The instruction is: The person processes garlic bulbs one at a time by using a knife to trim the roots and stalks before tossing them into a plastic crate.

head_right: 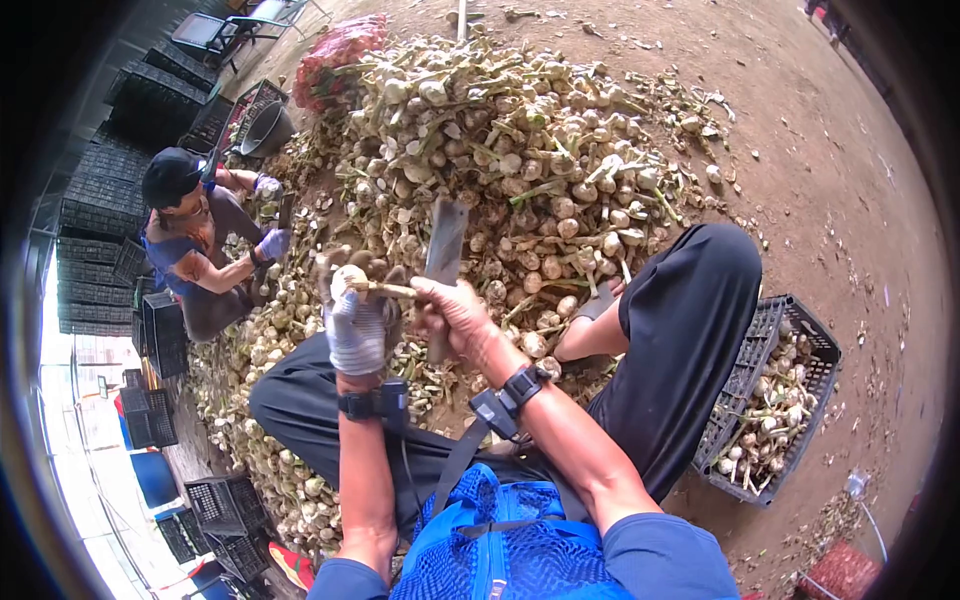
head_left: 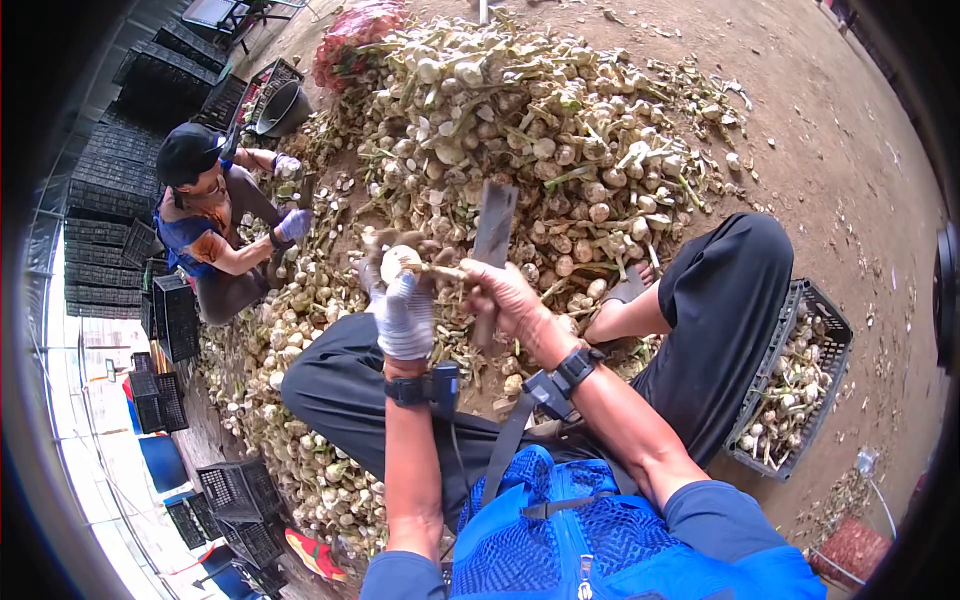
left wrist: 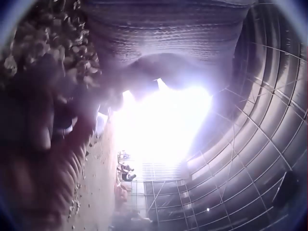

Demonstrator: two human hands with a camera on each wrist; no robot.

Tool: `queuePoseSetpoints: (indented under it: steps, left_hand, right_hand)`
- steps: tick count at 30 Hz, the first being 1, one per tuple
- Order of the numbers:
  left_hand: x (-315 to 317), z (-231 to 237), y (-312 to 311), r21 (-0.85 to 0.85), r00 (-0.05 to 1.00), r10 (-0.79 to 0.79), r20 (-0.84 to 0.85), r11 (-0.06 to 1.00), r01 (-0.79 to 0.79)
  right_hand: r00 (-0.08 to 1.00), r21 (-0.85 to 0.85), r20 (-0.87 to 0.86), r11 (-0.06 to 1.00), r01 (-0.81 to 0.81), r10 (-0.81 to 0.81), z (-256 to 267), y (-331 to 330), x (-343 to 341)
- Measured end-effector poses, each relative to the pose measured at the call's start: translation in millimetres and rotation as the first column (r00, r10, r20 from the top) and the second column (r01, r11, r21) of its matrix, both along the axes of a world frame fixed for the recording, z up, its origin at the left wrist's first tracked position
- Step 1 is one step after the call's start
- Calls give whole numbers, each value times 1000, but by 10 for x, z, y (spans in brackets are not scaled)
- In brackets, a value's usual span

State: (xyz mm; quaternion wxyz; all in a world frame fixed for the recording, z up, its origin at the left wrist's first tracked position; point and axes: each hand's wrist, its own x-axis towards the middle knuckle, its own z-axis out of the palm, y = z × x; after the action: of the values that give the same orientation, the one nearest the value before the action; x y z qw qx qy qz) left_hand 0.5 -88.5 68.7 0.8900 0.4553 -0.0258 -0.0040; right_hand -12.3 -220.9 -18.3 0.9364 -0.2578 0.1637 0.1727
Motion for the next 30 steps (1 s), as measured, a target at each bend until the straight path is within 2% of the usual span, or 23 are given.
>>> queuePoseSetpoints:
  steps: [1, 2, 3, 4, 6, 8, 10, 11, 12, 14, 16, 17, 18, 19, 20, 21, 22, 23, 24, 26, 28, 29, 30]
  left_hand:
    - [21, -26, 135, 286, 998, 36, 60, 957, -52]
    - [68, -100, 326, 543, 991, 52, 127, 832, -114]
    - [142, -270, 545, 800, 969, -73, 238, 580, -153]
    - [104, -126, 465, 883, 856, -227, 464, 194, -428]
    - [29, -246, 426, 925, 878, -322, 354, -17, -379]
    - [8, -406, 451, 921, 883, -294, 367, -16, -389]
    - [20, -455, 460, 933, 976, -37, 215, 302, -195]
    - [25, -433, 456, 895, 994, 34, 100, 434, -104]
    - [39, -409, 457, 893, 994, 40, 105, 437, -112]
    - [42, -299, 412, 825, 994, 55, -91, 564, 45]
    - [-27, -263, 410, 785, 993, 32, -110, 615, 67]
    - [5, -314, 507, 696, 983, 14, -185, 707, 121]
    - [63, -307, 589, 591, 969, -11, -249, 791, 160]
    - [70, -226, 662, 674, 971, 8, -241, 721, 161]
    - [55, -202, 660, 719, 993, 72, -91, 695, 15]
    - [22, -187, 766, 512, 988, 51, -149, 858, 32]
    - [8, -162, 948, 270, 981, 17, -195, 962, 37]
    - [16, -90, 1093, -254, 997, -7, -77, 967, -13]
    - [16, 18, 1226, -711, 999, 28, 37, 703, 7]
    - [-42, 303, 1559, -811, 917, 387, -91, 506, -294]
    - [29, 51, 1641, -562, 863, 475, -170, 673, -481]
    - [73, -174, 1433, -206, 917, 367, -153, 896, -393]
    - [117, -399, 1225, 322, 960, 253, -120, 925, -203]
  right_hand:
    - [1000, -31, 11, 999, 20, -20, 10, -67, 37]
    - [999, -62, 22, 997, 42, -41, 19, -130, 64]
    - [996, -127, 61, 990, 66, -59, 101, -188, 68]
    - [997, -131, 61, 989, 63, -55, 124, -197, 86]
    - [975, -311, 210, 941, 133, -69, 167, -204, 129]
    - [962, -431, 270, 888, 163, -46, 228, -212, 144]
    - [920, -625, 390, 723, 296, -40, 297, -224, 135]
    - [884, -720, 467, 581, 378, 4, 214, -214, 138]
    - [822, -749, 565, 461, 475, 70, 168, -178, 142]
    - [701, -732, 681, 212, 647, 209, 160, -85, 134]
    - [770, -821, 570, 163, 548, 285, -212, 79, 23]
    - [844, -921, 384, 92, 378, 374, -563, 89, -90]
    - [927, -979, 187, -12, 202, 327, -965, 123, -249]
    - [939, -990, 78, -86, 113, 335, -1026, 54, -403]
    - [936, -990, 77, -86, 113, 344, -1133, -9, -423]
    - [974, -1000, -1, -21, 4, 226, -1247, -52, -408]
    - [990, -994, -89, 56, -96, 113, -1312, -71, -381]
    - [990, -983, -119, 130, -129, 77, -1177, -136, -309]
    - [987, -966, -158, 201, -163, 38, -1029, -239, -203]
    - [985, -923, -21, 381, 46, -170, -1203, -354, -53]
    - [911, -788, -137, 600, 138, -390, -1019, -418, 71]
    - [883, -771, -125, 605, 200, -452, -1013, -441, 138]
    - [851, -753, -120, 606, 258, -512, -1033, -455, 173]
